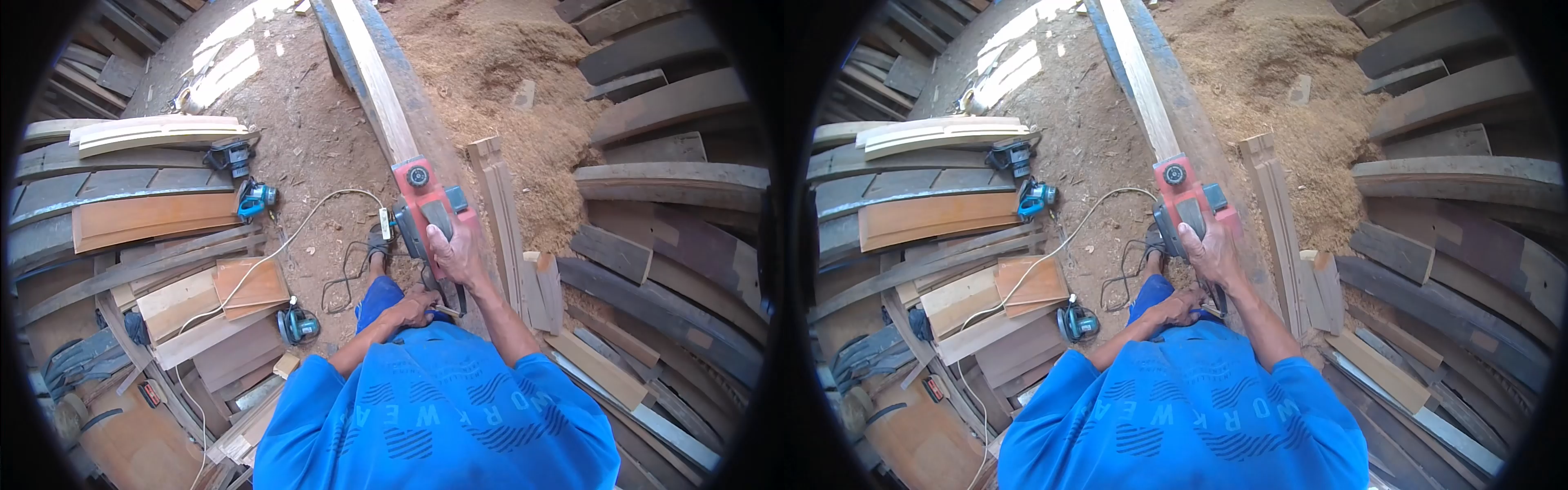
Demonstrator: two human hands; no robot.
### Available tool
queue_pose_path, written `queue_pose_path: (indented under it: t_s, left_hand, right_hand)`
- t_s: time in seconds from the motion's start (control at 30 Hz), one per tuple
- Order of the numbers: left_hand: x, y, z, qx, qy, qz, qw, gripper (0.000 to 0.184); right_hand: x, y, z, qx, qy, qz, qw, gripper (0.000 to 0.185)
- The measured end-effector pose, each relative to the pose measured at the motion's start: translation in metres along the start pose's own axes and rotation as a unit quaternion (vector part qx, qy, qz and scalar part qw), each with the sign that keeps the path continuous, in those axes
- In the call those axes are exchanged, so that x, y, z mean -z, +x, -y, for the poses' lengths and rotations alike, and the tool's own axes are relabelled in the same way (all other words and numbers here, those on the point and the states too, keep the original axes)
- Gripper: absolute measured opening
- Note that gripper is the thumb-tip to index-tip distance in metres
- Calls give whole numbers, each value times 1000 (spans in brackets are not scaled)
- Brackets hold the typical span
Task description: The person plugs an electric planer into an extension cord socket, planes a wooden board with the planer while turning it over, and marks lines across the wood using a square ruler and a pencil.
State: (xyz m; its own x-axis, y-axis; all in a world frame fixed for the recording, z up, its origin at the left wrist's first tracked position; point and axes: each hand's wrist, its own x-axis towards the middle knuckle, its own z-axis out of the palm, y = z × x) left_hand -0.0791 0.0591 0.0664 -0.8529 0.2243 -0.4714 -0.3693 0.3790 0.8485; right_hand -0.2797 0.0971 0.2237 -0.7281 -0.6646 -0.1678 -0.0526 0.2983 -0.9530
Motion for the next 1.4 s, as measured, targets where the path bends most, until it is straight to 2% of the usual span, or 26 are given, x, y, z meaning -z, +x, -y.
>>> queue_pose_path:
  t_s: [0.23,0.4,0.53,0.6,0.7,0.83,0.9,0.97,1.03,1.13,1.23,1.4]
  left_hand:
    - [1,-3,13,35,-53,-68,996,24]
    - [-17,5,53,11,-29,-113,993,25]
    - [2,-6,30,36,-33,-142,989,26]
    - [19,-15,9,59,-47,-137,988,26]
    - [28,-21,8,85,-41,-146,985,26]
    - [26,-25,26,124,-9,-143,982,27]
    - [31,-31,23,117,-22,-175,977,27]
    - [37,-35,25,114,0,-195,974,27]
    - [36,-38,34,113,-34,-232,966,25]
    - [25,-35,67,111,-54,-279,952,22]
    - [33,-38,63,152,-99,-293,939,18]
    - [53,-37,50,189,-103,-311,926,18]
  right_hand:
    - [-4,21,8,-9,-6,4,1000,60]
    - [-9,47,20,-4,-5,-4,1000,61]
    - [-13,73,12,4,-18,7,1000,65]
    - [-13,87,12,-14,-29,32,999,74]
    - [-17,101,12,43,-44,-10,998,61]
    - [-20,116,20,64,-71,-38,995,62]
    - [-21,125,21,100,-64,-45,992,63]
    - [-21,132,28,93,-56,-35,994,64]
    - [-21,139,28,84,-63,-34,994,64]
    - [-16,145,41,3,-73,25,997,71]
    - [-21,155,35,28,-62,5,998,70]
    - [-21,173,32,13,-55,23,998,70]
